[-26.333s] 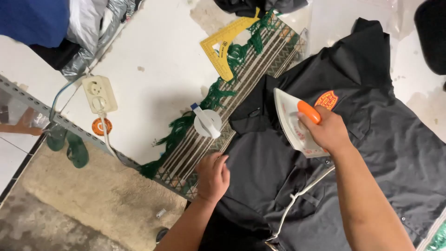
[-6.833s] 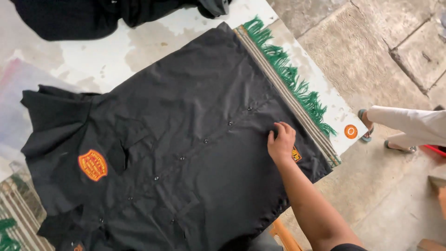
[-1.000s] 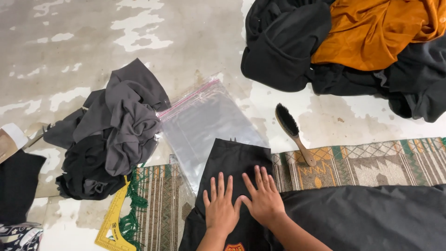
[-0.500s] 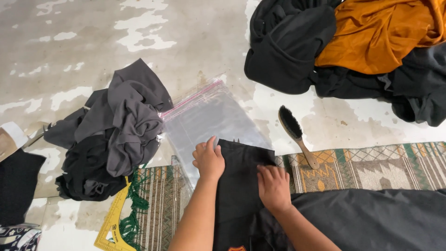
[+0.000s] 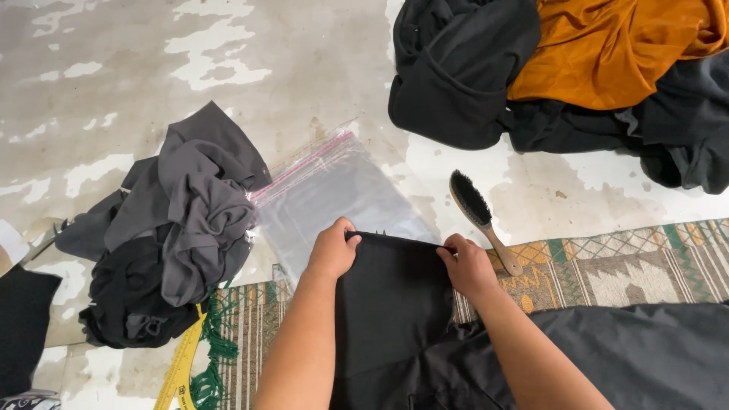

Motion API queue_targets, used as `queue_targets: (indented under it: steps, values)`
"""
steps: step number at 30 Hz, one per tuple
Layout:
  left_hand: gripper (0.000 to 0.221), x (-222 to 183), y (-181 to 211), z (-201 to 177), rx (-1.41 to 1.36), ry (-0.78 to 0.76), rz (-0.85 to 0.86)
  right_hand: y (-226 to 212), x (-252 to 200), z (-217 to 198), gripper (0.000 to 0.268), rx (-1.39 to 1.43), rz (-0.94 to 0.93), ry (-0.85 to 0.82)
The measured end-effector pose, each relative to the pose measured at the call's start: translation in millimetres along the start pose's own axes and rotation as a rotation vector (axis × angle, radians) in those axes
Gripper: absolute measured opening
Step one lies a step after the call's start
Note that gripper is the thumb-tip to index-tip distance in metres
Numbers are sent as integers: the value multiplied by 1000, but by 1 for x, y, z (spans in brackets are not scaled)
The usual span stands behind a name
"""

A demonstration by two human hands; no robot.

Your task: Ironing a black collared shirt on a flat surface using a hand iron and a spray bottle.

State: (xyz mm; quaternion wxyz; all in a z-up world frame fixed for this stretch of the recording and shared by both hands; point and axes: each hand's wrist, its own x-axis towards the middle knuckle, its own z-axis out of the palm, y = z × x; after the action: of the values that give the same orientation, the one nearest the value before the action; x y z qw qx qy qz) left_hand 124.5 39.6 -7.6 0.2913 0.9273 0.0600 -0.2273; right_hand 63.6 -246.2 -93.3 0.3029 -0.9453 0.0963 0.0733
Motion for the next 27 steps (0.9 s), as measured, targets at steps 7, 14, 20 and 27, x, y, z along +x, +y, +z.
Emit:
queue_targets:
  steps: [7,14,20,27]
  values:
    - [41,-34,12,32,238,482,217,-16,-19,8,35,-297,-106,174]
    - [76,-118,-22,100,495,49,173,-24,-122,67,83,-657,-639,303]
    - [76,-126,-34,79,402,-8,81,-19,-116,64,87,-778,-680,446]
    - [50,-216,-76,90,371,551,173,-71,-122,19,81,-712,-306,-433]
